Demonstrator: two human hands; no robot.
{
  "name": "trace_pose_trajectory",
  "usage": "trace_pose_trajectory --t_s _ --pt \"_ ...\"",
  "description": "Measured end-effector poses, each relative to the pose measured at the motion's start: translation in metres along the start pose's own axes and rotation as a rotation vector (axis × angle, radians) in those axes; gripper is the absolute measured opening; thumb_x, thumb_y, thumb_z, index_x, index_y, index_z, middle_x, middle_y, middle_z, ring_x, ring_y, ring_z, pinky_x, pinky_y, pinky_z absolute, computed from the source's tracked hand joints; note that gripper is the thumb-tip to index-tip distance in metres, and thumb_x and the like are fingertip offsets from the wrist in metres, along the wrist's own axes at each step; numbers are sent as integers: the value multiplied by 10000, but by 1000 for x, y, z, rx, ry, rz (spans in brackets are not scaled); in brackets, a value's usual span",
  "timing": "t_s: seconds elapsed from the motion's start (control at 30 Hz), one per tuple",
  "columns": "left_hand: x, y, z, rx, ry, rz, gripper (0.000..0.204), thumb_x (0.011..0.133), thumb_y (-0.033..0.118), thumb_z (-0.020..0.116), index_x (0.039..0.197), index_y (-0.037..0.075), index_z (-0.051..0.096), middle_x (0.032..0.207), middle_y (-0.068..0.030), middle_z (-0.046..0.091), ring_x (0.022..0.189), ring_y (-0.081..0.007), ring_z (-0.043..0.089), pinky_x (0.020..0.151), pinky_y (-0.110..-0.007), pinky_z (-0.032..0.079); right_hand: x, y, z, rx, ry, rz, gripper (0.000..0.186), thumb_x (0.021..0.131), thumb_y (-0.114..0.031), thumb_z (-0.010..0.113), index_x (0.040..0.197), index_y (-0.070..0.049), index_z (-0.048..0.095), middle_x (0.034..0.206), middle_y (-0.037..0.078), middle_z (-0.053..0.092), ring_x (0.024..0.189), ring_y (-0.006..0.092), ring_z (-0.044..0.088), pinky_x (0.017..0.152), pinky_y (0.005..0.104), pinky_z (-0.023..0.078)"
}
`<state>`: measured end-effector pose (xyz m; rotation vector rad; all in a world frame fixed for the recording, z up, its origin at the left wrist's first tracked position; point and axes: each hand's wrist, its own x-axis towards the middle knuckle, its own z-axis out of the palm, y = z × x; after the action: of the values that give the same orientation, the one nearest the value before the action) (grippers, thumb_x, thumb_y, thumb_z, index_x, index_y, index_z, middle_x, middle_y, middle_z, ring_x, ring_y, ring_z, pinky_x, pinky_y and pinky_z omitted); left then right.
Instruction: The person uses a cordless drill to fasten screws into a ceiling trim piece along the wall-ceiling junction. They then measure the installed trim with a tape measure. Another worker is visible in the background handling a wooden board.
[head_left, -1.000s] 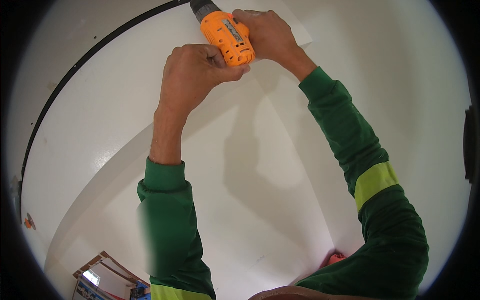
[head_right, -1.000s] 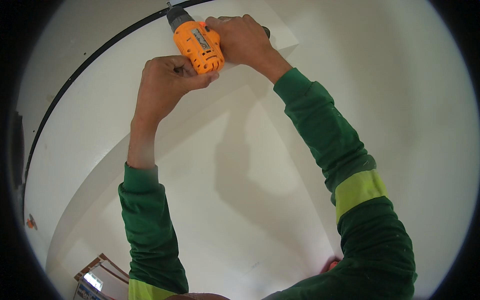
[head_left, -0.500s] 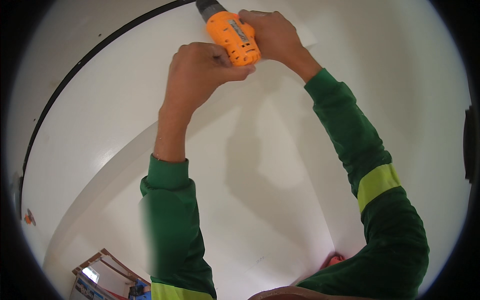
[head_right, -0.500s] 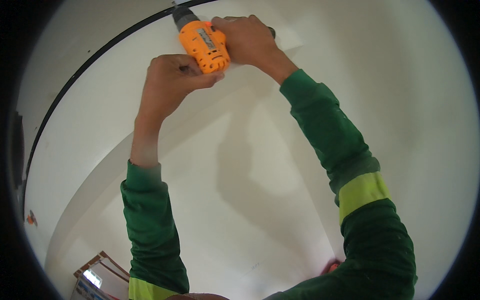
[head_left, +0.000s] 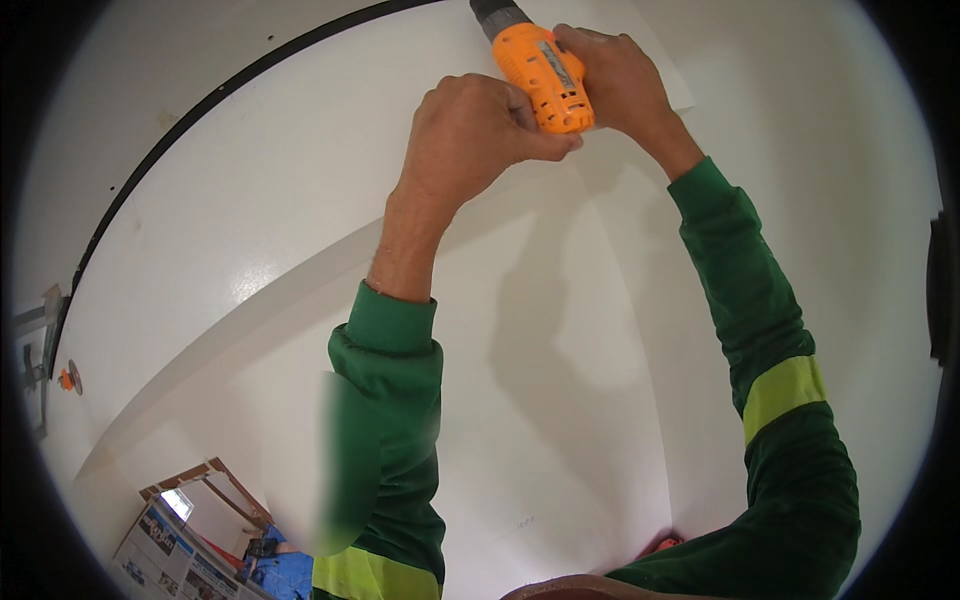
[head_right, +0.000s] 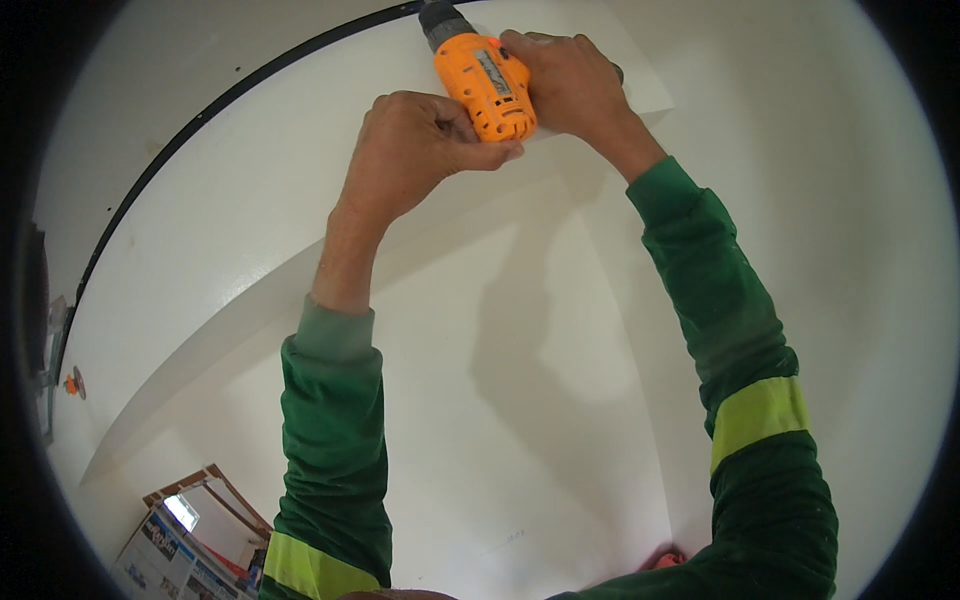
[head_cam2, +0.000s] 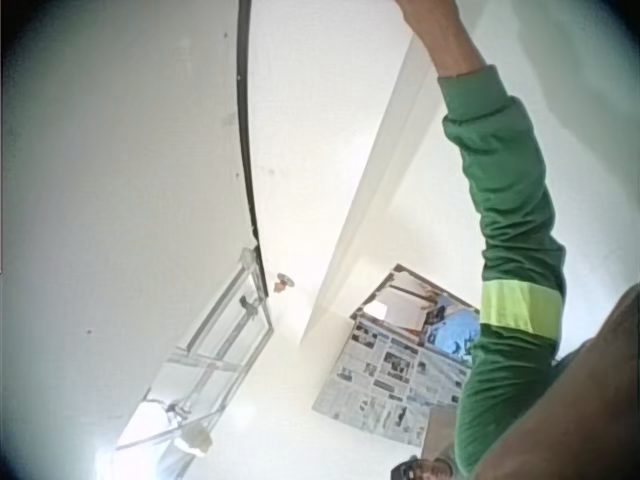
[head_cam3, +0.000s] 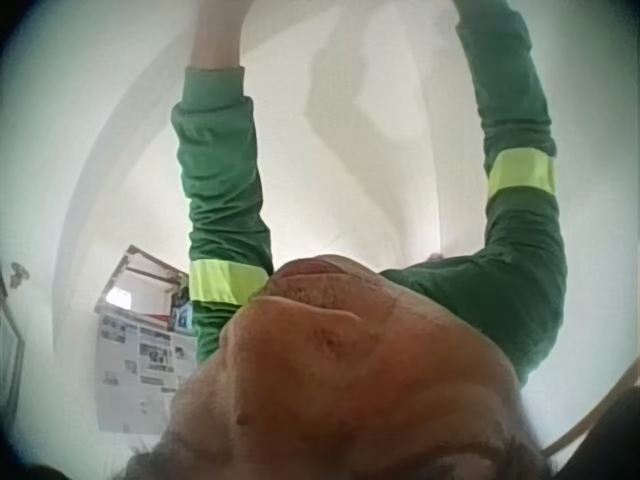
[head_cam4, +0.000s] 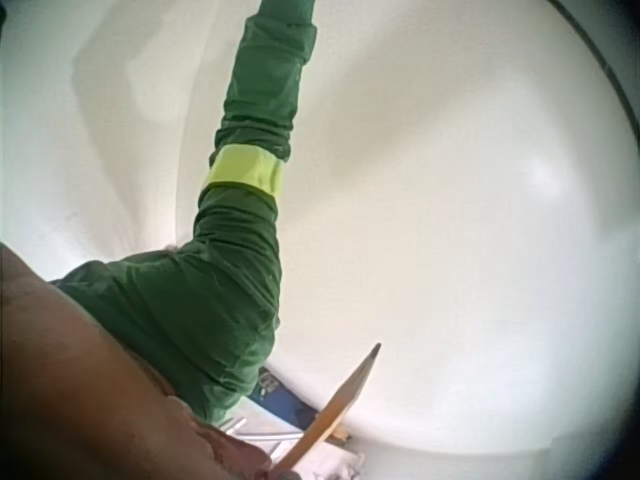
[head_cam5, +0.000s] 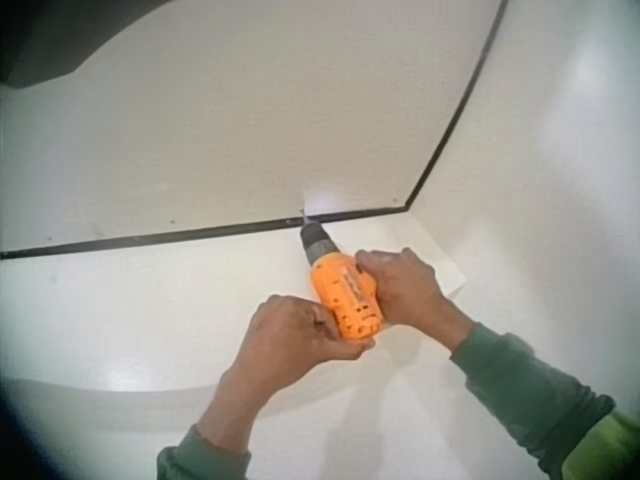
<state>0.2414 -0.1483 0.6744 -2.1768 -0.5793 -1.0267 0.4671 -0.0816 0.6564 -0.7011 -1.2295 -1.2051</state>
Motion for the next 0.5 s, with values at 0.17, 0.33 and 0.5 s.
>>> trace_pose_trajectory --t_s 0.17,0.33,0.5 --pt "3 2 0 -6 -13 -12 425 712 385 981 801 6 811 611 -31 674 517 -109 572 533 -277 460 1 4 2 -18 -13 20 541 789 -273 890 1261 -130 668 994 64 781 856 279 756 778 405 587" --pt "5 -1 3 38 -47 -44 419 719 385 976 810 8 817 612 -41 684 526 -107 590 551 -276 477 -2 2 7 -49 -13 42 538 800 -268 889 1272 -132 668 1007 50 784 876 252 765 791 392 582" --pt "4 -6 2 29 -18 13 411 726 371 975 792 0 810 607 -46 681 520 -104 582 538 -273 467 -1 1 13 -18 45 24 648 670 -293 960 1216 -139 647 996 64 766 819 325 736 705 416 606"
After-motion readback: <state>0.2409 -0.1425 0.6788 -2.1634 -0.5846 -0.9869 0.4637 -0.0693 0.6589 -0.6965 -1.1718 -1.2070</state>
